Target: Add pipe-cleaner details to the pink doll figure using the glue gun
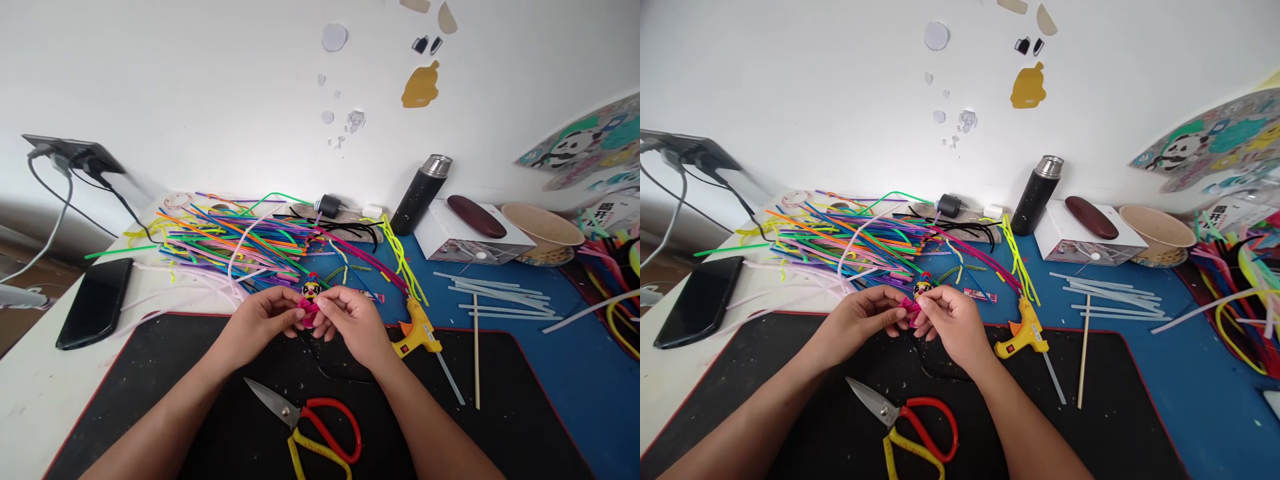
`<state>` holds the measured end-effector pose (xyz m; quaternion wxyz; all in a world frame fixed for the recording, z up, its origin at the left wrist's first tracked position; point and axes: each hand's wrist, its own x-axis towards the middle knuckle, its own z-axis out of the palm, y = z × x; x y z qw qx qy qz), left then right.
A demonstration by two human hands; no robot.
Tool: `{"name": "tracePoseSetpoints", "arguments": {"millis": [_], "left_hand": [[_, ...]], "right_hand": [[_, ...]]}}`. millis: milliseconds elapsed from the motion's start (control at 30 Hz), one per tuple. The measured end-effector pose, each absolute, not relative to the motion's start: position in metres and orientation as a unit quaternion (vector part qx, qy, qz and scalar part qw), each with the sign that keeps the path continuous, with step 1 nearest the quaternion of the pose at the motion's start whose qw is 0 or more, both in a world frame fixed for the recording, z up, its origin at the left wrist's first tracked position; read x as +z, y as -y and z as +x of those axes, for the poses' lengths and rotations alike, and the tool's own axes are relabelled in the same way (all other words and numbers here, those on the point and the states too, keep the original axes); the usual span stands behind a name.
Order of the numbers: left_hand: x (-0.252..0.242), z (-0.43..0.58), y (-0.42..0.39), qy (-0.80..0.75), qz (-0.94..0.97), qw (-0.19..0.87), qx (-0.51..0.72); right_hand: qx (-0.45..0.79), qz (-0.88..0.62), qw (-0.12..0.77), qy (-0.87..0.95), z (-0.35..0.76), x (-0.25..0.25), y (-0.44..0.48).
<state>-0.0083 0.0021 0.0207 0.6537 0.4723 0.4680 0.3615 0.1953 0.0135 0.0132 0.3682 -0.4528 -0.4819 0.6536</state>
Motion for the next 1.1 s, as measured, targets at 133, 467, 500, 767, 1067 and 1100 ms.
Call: {"name": "tracePoseSetpoints", "arguments": {"millis": [133,467,500,767,1067,1100], "left_hand": [[0.022,-0.009,-0.002,-0.474,0.462,0.649,0.375],[0.02,0.001,0.001,-0.458,0.461,0.637,0.414],[0.02,0.001,0.001,-0.459,0.461,0.635,0.416],[0.017,0.004,0.004,-0.475,0.47,0.598,0.443],[0.019,0.009,0.004,-0.488,0.456,0.587,0.458],[0.019,0.01,0.004,-0.487,0.453,0.591,0.457]], "right_hand": [[0.659,-0.45,0.361,0.483,0.195,0.013,-0.013],[0.669,-0.442,0.351,0.484,0.19,0.007,-0.011],[0.669,-0.443,0.348,0.484,0.19,0.007,-0.011],[0.669,-0.449,0.346,0.481,0.189,0.005,-0.01],[0.655,-0.452,0.347,0.496,0.188,0.002,-0.009],[0.651,-0.453,0.348,0.501,0.188,0.002,-0.009]]}}
